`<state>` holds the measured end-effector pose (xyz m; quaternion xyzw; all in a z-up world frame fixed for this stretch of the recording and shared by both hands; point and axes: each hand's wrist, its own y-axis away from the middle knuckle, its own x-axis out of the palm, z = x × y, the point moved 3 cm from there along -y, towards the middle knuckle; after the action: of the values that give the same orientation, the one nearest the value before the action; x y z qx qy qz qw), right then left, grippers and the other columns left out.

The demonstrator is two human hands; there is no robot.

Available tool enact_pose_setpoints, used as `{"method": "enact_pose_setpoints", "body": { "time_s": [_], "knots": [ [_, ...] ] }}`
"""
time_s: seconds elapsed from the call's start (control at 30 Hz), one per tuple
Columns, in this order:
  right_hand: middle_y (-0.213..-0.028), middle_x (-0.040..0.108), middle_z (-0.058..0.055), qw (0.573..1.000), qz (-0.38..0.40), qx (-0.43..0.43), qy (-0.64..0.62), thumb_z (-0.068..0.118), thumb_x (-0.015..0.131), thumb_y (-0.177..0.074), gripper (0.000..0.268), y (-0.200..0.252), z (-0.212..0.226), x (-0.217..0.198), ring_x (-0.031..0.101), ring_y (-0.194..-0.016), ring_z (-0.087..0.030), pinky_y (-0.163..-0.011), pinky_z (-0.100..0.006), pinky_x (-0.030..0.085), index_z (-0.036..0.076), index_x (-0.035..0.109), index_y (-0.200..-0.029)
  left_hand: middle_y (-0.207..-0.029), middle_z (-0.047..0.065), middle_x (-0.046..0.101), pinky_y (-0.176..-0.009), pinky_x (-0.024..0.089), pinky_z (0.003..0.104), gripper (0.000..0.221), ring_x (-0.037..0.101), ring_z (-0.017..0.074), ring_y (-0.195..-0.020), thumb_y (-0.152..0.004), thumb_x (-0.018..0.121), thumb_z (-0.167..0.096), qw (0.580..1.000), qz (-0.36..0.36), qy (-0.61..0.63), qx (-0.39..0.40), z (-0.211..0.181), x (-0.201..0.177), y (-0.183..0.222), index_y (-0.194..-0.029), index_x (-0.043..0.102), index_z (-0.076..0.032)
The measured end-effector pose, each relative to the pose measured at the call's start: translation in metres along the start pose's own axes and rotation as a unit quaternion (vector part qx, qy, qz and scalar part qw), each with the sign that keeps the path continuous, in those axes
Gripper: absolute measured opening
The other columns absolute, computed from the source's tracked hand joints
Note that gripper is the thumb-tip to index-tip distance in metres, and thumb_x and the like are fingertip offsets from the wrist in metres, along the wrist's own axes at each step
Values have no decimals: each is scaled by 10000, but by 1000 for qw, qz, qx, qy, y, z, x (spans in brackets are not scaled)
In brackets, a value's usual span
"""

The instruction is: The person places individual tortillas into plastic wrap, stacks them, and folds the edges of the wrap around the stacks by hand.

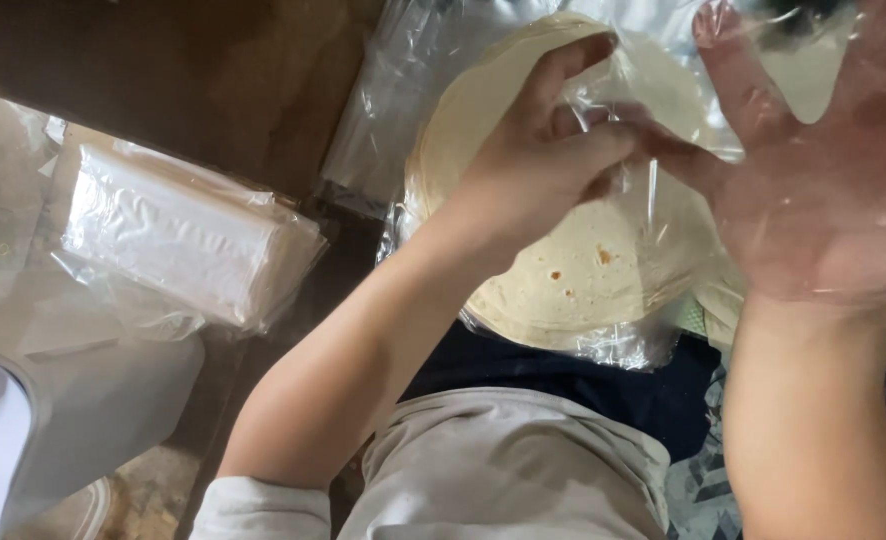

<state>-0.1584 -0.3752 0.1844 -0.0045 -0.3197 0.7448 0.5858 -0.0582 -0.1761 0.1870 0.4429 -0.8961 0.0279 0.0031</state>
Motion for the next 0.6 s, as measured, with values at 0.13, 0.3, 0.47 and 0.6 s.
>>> {"method": "enact_pose_setpoints", "body": {
  "time_s": [0.13, 0.3, 0.47, 0.6],
  "knots": [
    [-1655, 328, 156, 999, -3, -10, -46, 563, 458, -1085, 593, -13, 0, 0, 165, -1620, -293, -1265, -770, 236, 318, 449, -1625, -1191, 152, 650, -795, 648, 321, 716, 695, 186, -973, -894, 716, -39, 992, -45, 76, -92, -13, -29, 14, -1526, 382, -69],
    [-1362, 531, -69, 956, -262, 134, 8, 355, 570, -1178, 182, 37, -12, -32, 587, -1207, -260, -923, -403, 469, 184, 568, -1241, -1194, 130, 626, -853, 631, 311, 587, 670, 157, -1017, -967, 702, -8, 993, -104, 27, -58, -2, -70, 42, -1491, 443, -65],
    [-924, 657, 1, 823, -454, 253, 227, 127, 725, -1023, 248, 47, -19, -28, 628, -594, -111, -462, -233, 460, 105, 508, -1143, -1178, 135, 709, -806, 655, 317, 553, 716, 146, -934, -1026, 667, -20, 991, -114, -56, -33, 0, -73, 69, -1493, 378, -79],
    [-785, 603, -85, 852, -340, 241, 318, 78, 771, -1100, 579, 57, -22, -26, 535, -559, -111, -480, -260, 413, 76, 295, -1429, -1079, 100, 745, -657, 611, 263, 648, 716, 101, -759, -1037, 640, -53, 965, -141, -221, -22, -3, -76, 85, -1573, 282, -110]
  ]
}}
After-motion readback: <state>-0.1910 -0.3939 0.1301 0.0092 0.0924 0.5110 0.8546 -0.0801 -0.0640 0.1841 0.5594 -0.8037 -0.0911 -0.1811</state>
